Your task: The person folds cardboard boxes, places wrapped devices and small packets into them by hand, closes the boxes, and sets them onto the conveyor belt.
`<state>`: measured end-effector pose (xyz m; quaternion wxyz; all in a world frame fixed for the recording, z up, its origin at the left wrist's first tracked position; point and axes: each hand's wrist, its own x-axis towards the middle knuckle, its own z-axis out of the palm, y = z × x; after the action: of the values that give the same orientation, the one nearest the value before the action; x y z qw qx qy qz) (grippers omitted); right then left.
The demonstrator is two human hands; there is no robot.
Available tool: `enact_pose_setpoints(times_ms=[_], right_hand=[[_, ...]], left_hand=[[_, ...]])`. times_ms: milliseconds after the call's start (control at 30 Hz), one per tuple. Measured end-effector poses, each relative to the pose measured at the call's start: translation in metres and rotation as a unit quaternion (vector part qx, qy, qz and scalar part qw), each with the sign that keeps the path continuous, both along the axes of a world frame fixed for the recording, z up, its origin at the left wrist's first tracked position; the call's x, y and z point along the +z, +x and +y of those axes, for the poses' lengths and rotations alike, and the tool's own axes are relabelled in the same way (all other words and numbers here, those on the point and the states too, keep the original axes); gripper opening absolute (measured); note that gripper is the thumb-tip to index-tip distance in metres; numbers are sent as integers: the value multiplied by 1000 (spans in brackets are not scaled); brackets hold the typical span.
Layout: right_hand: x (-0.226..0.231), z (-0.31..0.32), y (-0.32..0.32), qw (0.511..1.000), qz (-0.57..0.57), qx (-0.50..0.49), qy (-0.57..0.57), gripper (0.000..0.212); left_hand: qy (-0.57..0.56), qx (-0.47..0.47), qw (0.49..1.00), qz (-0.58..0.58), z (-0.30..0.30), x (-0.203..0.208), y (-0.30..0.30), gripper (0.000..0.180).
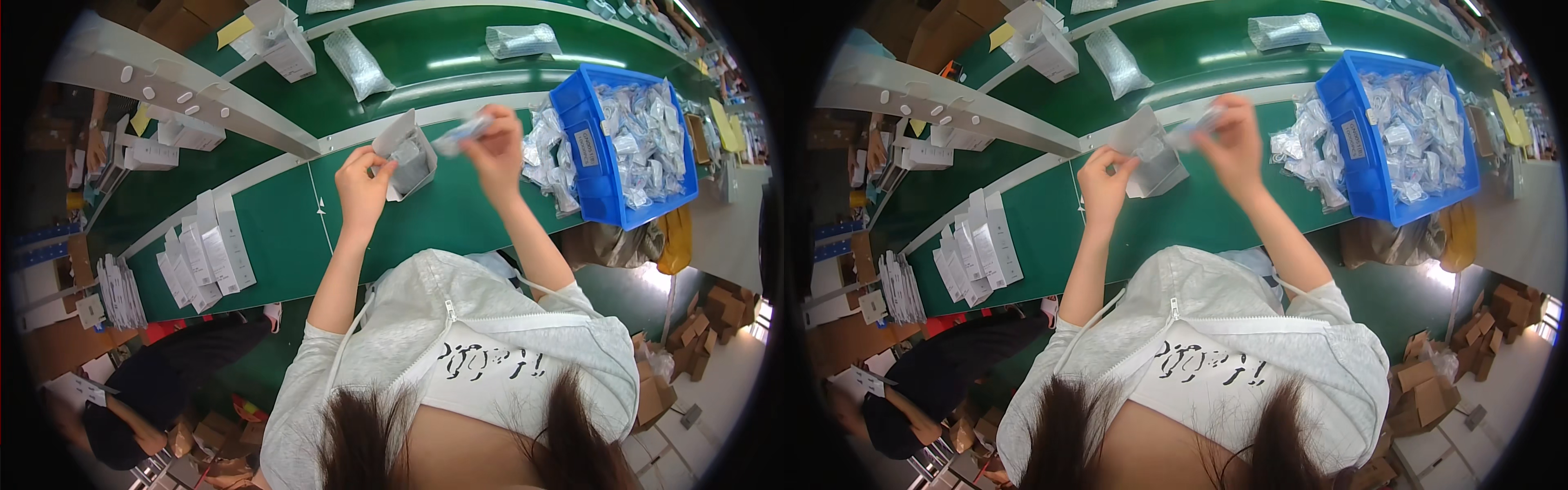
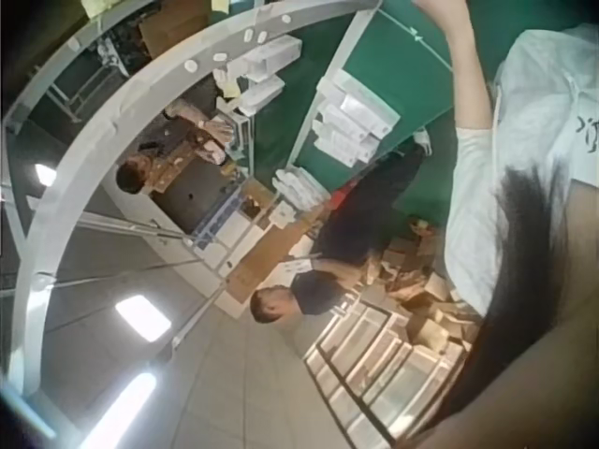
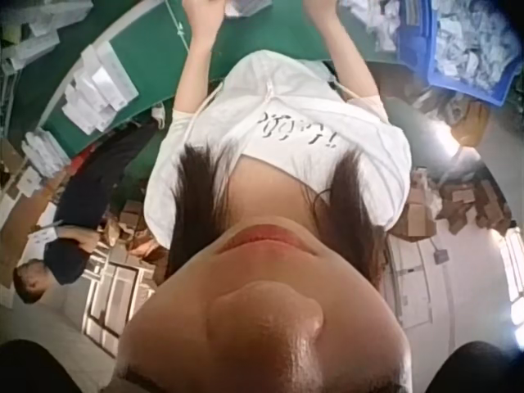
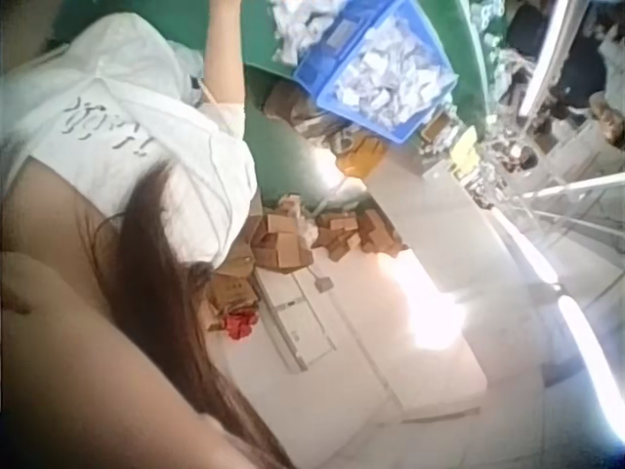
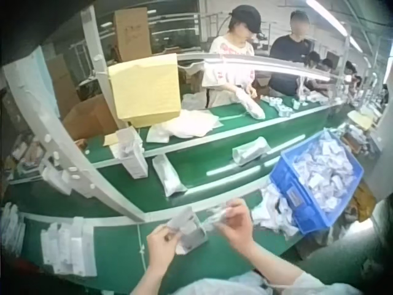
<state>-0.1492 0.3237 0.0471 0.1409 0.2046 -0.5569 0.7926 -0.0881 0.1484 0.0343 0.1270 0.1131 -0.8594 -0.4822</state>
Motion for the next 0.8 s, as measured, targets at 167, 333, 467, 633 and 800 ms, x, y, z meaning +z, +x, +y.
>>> enact_pose_setpoints(times_ms=[167,333,467,633,800], right_hand=[[-4,-15,-8,787,433,64,435,12],[-16,-16,-2,677,430,88,591,8],[-20,-4,-37,690,393,12,607,5],[-7,-25,-149,734,337,-129,575,6],[-18,-54,-265,687,369,-220,586,6]], left_hand=[[30,10,1000,4,-4,1,-3,10],[193,5,973,126,-48,-19,12,24],[-358,174,917,25,-168,-32,67,54],[-455,223,806,-306,-244,-60,155,83],[-424,210,805,-357,-262,-109,184,79]])
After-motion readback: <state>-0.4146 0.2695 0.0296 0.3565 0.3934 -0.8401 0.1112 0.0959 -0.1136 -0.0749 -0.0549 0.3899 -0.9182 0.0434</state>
